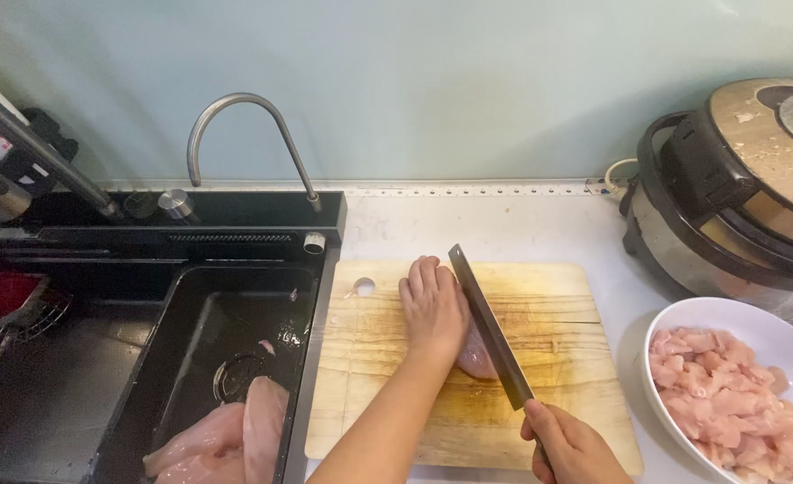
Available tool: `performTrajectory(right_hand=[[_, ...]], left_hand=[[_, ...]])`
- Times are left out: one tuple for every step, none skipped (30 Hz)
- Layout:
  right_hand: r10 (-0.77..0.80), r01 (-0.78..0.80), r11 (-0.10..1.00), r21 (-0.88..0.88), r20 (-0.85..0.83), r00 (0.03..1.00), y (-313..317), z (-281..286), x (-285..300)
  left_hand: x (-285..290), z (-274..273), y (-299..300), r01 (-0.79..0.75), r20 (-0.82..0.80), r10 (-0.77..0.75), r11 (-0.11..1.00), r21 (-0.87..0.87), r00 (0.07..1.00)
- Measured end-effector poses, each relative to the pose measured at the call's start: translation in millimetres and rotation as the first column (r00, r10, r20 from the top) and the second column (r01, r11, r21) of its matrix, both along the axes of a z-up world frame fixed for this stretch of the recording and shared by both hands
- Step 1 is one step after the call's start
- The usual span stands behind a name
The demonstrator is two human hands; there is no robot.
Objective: Slicing raw chicken breast into strips on a wooden cutting board.
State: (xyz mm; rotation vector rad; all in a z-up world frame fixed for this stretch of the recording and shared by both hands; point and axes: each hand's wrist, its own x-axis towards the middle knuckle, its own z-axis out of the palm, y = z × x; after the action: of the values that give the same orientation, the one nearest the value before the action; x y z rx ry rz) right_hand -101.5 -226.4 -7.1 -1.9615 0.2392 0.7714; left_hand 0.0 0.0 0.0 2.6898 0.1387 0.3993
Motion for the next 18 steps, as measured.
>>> performTrajectory(right_hand=[[0.001,-0.001,1.0,-0.002,-0.003,1.0,2.6,2.6,0.0],[0.005,-0.006,0.999,-0.032,-0.006,1.0,5.1,5.3,-0.1],[0.011,-0.012,0.998,-0.06,-0.008,1.0,8.1,8.0,0.5],[0.013,-0.014,0.998,-0.061,-0.01,1.0,15.8,20.1,1.7],[-0.014,0.013,0.999,-0.046,-0.041,0.999,23.2,31.9,2.7],[-0.042,0.039,0.999,-0.032,-0.072,0.997,30.2,43.8,3.6],[-0.041,0.039,0.999,-0.032,-0.075,0.996,39.8,51.5,11.5],[-0.062,0.063,0.998,0.011,-0.091,0.994,48.8,59.3,19.3],[-0.082,0.088,0.995,0.051,-0.105,0.991,56.4,67.4,27.9],[-0.082,0.088,0.995,0.049,-0.106,0.991,61.0,73.0,35.0],[-0.066,0.073,0.995,0.066,-0.091,0.994,65.9,77.8,40.8],[-0.051,0.057,0.995,0.083,-0.076,0.996,71.0,82.6,46.7],[-0.052,0.059,0.995,0.081,-0.079,0.995,66.2,83.3,39.3],[-0.059,0.066,0.995,0.07,-0.102,0.993,62.0,84.4,32.1],[-0.063,0.071,0.996,0.059,-0.121,0.991,59.1,86.1,26.8],[-0.063,0.071,0.996,0.058,-0.12,0.991,35.0,42.1,25.5],[-0.021,0.026,0.997,0.075,-0.068,0.997,8.0,0.3,17.5],[0.019,-0.018,0.996,0.09,-0.014,1.0,-23.5,-38.3,3.2]], left_hand=[[-0.1,2.2,-0.9,-0.001,-0.003,0.001,1.0,-0.002,1.0],[-0.1,4.5,-1.9,0.005,-0.036,-0.005,1.0,0.023,0.999],[0.2,7.2,-2.2,0.012,-0.069,-0.008,0.999,0.048,0.998],[1.0,8.4,-2.6,0.01,-0.071,-0.006,0.999,0.047,0.997],[1.4,9.2,-3.1,0.018,-0.108,-0.011,0.998,0.067,0.994],[1.6,10.1,-4.0,0.027,-0.144,-0.014,0.996,0.086,0.989],[0.6,10.9,-3.9,0.027,-0.148,-0.014,0.996,0.087,0.989],[-0.7,11.7,-4.3,0.026,-0.127,-0.016,0.996,0.082,0.992],[-0.9,12.9,-6.4,0.025,-0.103,-0.017,0.997,0.074,0.994],[-0.2,13.5,-6.6,0.025,-0.104,-0.017,0.997,0.073,0.994],[-1.1,13.5,-6.5,0.025,-0.1,-0.018,0.997,0.068,0.995],[-1.8,13.4,-6.2,0.025,-0.096,-0.019,0.998,0.064,0.995],[-3.2,12.8,-6.4,0.027,-0.1,-0.021,0.998,0.062,0.995],[-4.2,12.4,-6.1,0.021,-0.089,-0.017,0.999,0.048,0.996],[-3.5,13.1,-4.4,0.014,-0.075,-0.012,0.999,0.035,0.997],[-2.0,11.8,-5.1,0.014,-0.074,-0.012,0.999,0.034,0.997],[-1.2,9.8,-4.8,0.02,-0.067,-0.017,0.998,0.052,0.998],[-0.2,7.6,-4.6,0.026,-0.06,-0.022,0.997,0.071,0.998]])
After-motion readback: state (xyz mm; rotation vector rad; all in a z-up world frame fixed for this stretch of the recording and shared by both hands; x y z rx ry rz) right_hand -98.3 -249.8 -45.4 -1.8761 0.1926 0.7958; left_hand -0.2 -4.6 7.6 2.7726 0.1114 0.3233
